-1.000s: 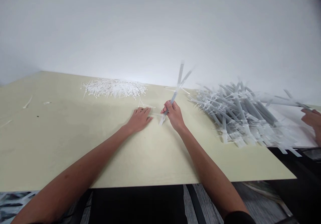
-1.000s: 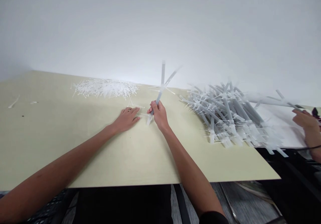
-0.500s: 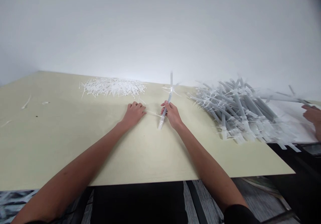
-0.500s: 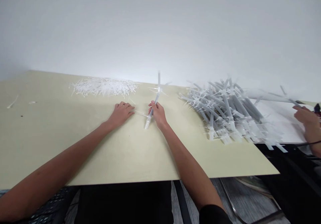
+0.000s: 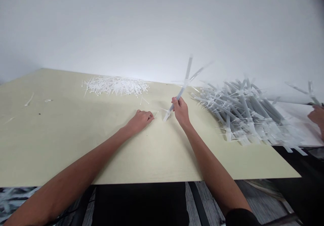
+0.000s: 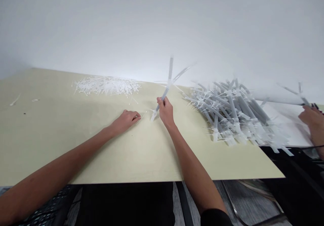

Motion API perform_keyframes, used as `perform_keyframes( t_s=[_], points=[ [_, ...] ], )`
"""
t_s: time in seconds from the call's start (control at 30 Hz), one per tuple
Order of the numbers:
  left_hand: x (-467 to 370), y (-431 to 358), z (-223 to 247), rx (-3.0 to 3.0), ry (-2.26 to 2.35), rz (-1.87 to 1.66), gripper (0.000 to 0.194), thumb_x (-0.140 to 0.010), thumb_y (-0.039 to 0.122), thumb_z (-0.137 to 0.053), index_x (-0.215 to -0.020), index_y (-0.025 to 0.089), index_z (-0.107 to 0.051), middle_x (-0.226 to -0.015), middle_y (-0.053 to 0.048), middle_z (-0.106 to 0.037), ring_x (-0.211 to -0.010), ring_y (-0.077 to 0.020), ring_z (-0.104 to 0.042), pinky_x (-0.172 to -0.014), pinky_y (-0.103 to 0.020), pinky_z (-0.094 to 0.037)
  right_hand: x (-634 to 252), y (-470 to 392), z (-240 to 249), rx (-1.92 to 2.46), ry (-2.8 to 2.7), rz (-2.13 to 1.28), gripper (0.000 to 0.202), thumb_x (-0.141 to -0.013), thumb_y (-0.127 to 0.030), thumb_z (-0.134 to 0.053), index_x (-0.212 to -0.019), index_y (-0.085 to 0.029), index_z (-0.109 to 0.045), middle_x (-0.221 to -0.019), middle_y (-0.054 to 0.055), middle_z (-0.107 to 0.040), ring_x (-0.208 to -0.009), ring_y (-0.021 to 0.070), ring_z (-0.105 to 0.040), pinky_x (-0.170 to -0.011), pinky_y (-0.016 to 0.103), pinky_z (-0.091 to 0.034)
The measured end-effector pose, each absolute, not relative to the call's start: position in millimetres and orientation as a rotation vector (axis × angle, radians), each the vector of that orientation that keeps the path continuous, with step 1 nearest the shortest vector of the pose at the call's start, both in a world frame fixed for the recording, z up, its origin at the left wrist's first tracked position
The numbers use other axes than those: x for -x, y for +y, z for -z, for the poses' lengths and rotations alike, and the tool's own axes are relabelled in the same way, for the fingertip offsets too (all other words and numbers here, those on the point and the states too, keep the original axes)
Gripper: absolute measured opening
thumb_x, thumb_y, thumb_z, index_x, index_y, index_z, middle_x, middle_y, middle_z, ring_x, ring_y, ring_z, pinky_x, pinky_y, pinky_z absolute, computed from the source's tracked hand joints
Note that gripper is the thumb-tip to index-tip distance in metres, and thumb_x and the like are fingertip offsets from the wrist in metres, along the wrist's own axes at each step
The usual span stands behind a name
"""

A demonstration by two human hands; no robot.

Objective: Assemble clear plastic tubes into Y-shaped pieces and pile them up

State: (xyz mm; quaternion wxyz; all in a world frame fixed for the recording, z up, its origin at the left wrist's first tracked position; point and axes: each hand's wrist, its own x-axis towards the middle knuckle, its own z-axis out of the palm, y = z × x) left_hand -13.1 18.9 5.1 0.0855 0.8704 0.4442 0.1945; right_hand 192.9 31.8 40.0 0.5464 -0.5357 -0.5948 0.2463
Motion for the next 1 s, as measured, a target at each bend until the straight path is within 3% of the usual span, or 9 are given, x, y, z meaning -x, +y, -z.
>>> perform_keyframes(
  t_s=[0.13, 0.27, 0.33, 0.43, 0.57, 0.9, 1.0],
  points=[
    [12, 23, -1, -2.672, 1.248, -0.748, 0.034, -0.094, 0.019, -0.029, -0.121, 0.02, -0.05, -0.119, -0.007, -0.059, -0.108, -0.0202, -0.05, -0.09, -0.035, -0.034, -189, 29, -41, 1.273, -1.507, -0.555, 0.033, -0.085, -0.053, -0.045, -0.079, -0.021, -0.051, -0.065, -0.003, -0.044, -0.059, 0.0113, -0.043, -0.059, 0.024, -0.036],
    [14, 28, 3, -2.831, 1.055, -0.585, 0.055, -0.089, 0.004, -0.026, -0.132, 0.034, -0.04, -0.142, 0.0, -0.041, -0.125, -0.0213, -0.036, -0.093, -0.039, -0.031, -187, 27, -43, 1.286, -1.543, -0.554, 0.033, -0.086, -0.052, -0.044, -0.08, -0.021, -0.052, -0.066, -0.003, -0.046, -0.059, 0.0111, -0.044, -0.058, 0.024, -0.036],
    [14, 31, 5, -2.849, 1.011, -0.514, 0.052, -0.09, 0.004, -0.026, -0.128, 0.033, -0.045, -0.137, 0.0, -0.047, -0.122, -0.0215, -0.038, -0.092, -0.039, -0.031, -188, 27, -43, 1.294, -1.547, -0.556, 0.033, -0.086, -0.052, -0.044, -0.08, -0.021, -0.052, -0.066, -0.003, -0.046, -0.059, 0.0112, -0.044, -0.058, 0.024, -0.036],
    [15, 32, 6, -2.826, 1.063, -0.559, 0.031, -0.094, 0.017, -0.031, -0.112, 0.021, -0.055, -0.116, -0.007, -0.058, -0.109, -0.0216, -0.046, -0.089, -0.037, -0.034, -188, 28, -43, 1.292, -1.539, -0.549, 0.033, -0.086, -0.053, -0.045, -0.08, -0.021, -0.052, -0.066, -0.003, -0.046, -0.059, 0.0114, -0.044, -0.057, 0.024, -0.036],
    [16, 29, 3, -2.782, 1.176, -0.663, 0.019, -0.092, 0.026, -0.04, -0.089, 0.017, -0.056, -0.099, -0.008, -0.056, -0.096, -0.0207, -0.048, -0.085, -0.035, -0.036, -187, 27, -42, 1.293, -1.541, -0.545, 0.034, -0.086, -0.054, -0.044, -0.08, -0.021, -0.051, -0.066, -0.003, -0.045, -0.059, 0.0117, -0.044, -0.057, 0.024, -0.036],
    [18, 19, -3, -2.75, 1.405, -0.571, 0.018, -0.09, 0.024, -0.04, -0.1, 0.017, -0.053, -0.103, -0.009, -0.054, -0.098, -0.0228, -0.047, -0.083, -0.038, -0.034, -192, 33, -40, 1.285, -1.775, -0.39, 0.027, -0.082, -0.045, -0.055, -0.079, -0.019, -0.061, -0.074, 0.001, -0.049, -0.07, 0.0147, -0.048, -0.069, 0.029, -0.041],
    [19, 20, 0, -2.772, 1.427, -0.568, 0.019, -0.092, 0.022, -0.036, -0.091, 0.017, -0.054, -0.097, -0.008, -0.055, -0.093, -0.0218, -0.048, -0.08, -0.036, -0.034, -194, 37, -36, 1.245, -1.742, -0.499, 0.026, -0.082, -0.045, -0.055, -0.082, -0.019, -0.062, -0.079, 0.002, -0.049, -0.069, 0.0141, -0.049, -0.061, 0.028, -0.044]
  ],
)
